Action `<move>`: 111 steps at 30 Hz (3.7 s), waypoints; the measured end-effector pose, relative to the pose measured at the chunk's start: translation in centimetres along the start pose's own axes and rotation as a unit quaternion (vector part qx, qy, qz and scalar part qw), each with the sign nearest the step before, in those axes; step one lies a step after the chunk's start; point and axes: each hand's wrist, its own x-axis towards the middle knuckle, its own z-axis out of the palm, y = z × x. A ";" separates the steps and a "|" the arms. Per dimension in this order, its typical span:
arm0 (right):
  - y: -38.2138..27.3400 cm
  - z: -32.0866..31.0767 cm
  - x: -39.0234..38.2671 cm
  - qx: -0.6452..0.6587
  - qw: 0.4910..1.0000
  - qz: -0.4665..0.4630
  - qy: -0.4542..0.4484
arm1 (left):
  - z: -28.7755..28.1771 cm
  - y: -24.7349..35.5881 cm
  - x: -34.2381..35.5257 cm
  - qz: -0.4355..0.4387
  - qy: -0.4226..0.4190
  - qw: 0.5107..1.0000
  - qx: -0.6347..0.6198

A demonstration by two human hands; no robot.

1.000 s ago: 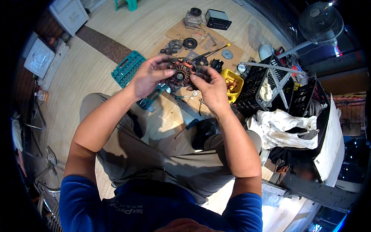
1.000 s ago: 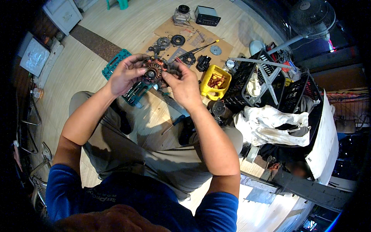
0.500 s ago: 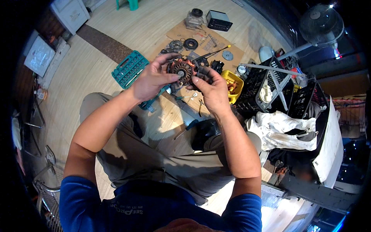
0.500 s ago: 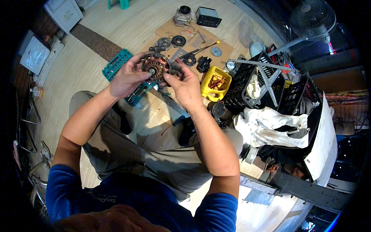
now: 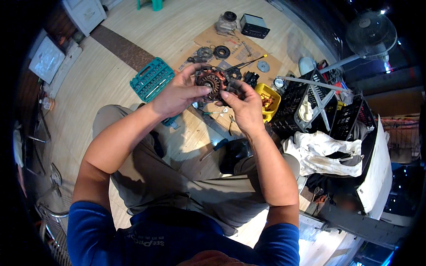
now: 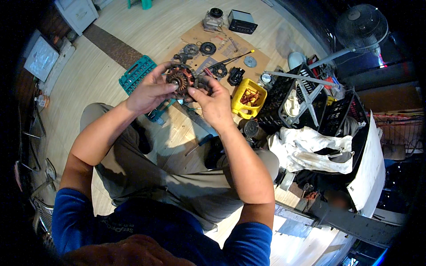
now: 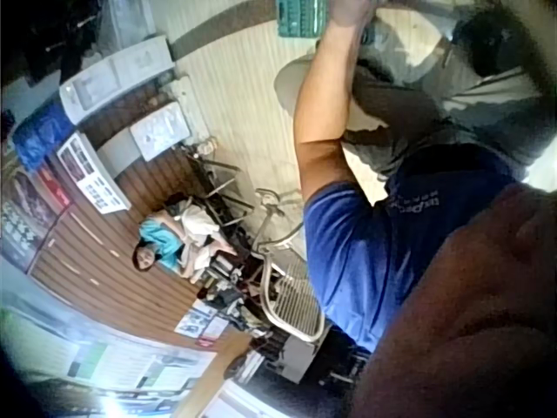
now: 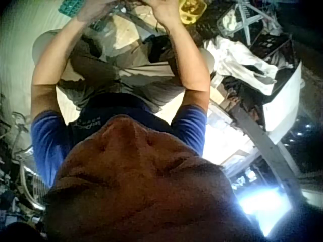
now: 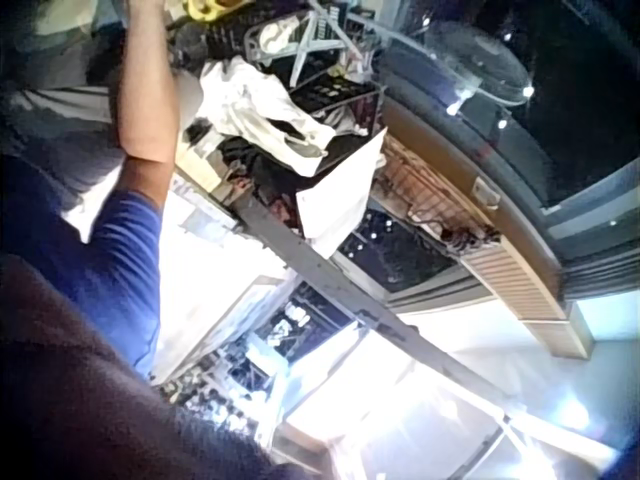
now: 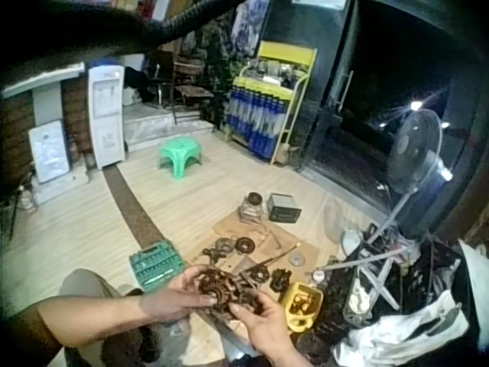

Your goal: The person manipulates the internal components of a motor by hand and using pliers, while sitting on a floor.

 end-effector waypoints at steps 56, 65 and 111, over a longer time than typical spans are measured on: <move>0.6 -1.4 0.7 0.107 0.993 0.040 -0.035 | 0.8 0.9 -0.4 -0.004 0.015 1.000 -0.009; 0.4 -1.3 0.6 0.103 0.993 0.038 -0.044 | 0.5 0.6 -0.3 0.010 0.002 1.000 -0.006; 0.3 3.3 1.7 0.077 0.996 0.030 0.029 | -0.8 3.2 2.9 0.076 0.075 0.987 0.119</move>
